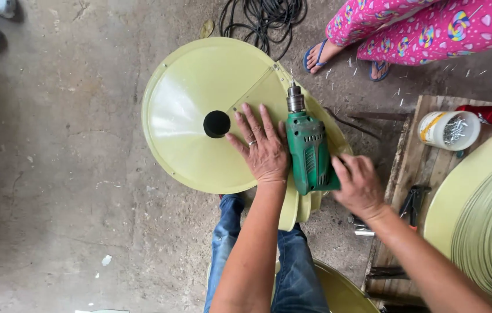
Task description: The person assembles a roof turbine ventilator on the workshop floor, aligning a curved metal vane against the circular base plate and holding it in place while driving rivets with a power drill. They reposition the vane and press the assembly together between fastening steps, with another person assisting with a riveting tool.
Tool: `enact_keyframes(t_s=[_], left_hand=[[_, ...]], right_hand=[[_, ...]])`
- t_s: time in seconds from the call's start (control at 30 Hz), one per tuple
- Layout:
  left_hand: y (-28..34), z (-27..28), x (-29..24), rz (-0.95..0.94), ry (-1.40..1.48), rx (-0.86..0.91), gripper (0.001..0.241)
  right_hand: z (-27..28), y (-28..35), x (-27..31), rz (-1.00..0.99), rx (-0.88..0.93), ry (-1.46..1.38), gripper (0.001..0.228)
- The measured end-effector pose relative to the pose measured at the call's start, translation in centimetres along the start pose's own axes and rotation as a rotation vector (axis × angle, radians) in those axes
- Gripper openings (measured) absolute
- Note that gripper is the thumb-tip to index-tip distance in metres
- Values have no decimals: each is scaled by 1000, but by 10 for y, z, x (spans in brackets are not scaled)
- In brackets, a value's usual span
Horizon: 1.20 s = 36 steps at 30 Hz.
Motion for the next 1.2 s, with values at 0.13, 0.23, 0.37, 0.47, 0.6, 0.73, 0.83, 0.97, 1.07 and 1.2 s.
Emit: enact_keyframes(t_s=[0.13,0.23,0.37,0.47,0.6,0.73,0.83,0.97,1.07,1.2], left_hand=[[-1,-2,0,-3,-26,17,58],[1,-4,1,-4,-34,31,57],[0,-4,1,-6,-61,45,55],[2,-4,-1,1,-44,39,54],[2,-4,0,15,-32,35,53],[0,-4,2,29,-15,46,53],[0,-6,0,27,-11,63,53],[4,-11,1,19,-39,131,56],[4,-11,1,25,-14,132,56],[6,-13,2,38,5,147,56]], right_hand=[[16,-41,29,-246,-150,-150,110],[17,-44,27,-351,-156,-201,103],[6,-24,-17,-508,-225,-645,90],[29,-29,-52,-835,-210,-1031,80],[120,-19,-89,-896,-285,-1107,74],[168,-10,-126,-931,-311,-1164,62],[179,-30,-124,-798,-127,-715,48],[194,-85,-79,-618,26,-468,52],[198,-118,-49,-447,90,-227,60],[184,-138,-41,-465,171,-274,60]])
Point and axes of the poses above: each hand's wrist, its own y-axis away from the middle knuckle, its own z-axis out of the back of the hand, x = y × z, the point moved 9 cm from there along -y, towards the middle knuckle, and after that the axes turned 12 degrees about -x, right-handed, at the moved point
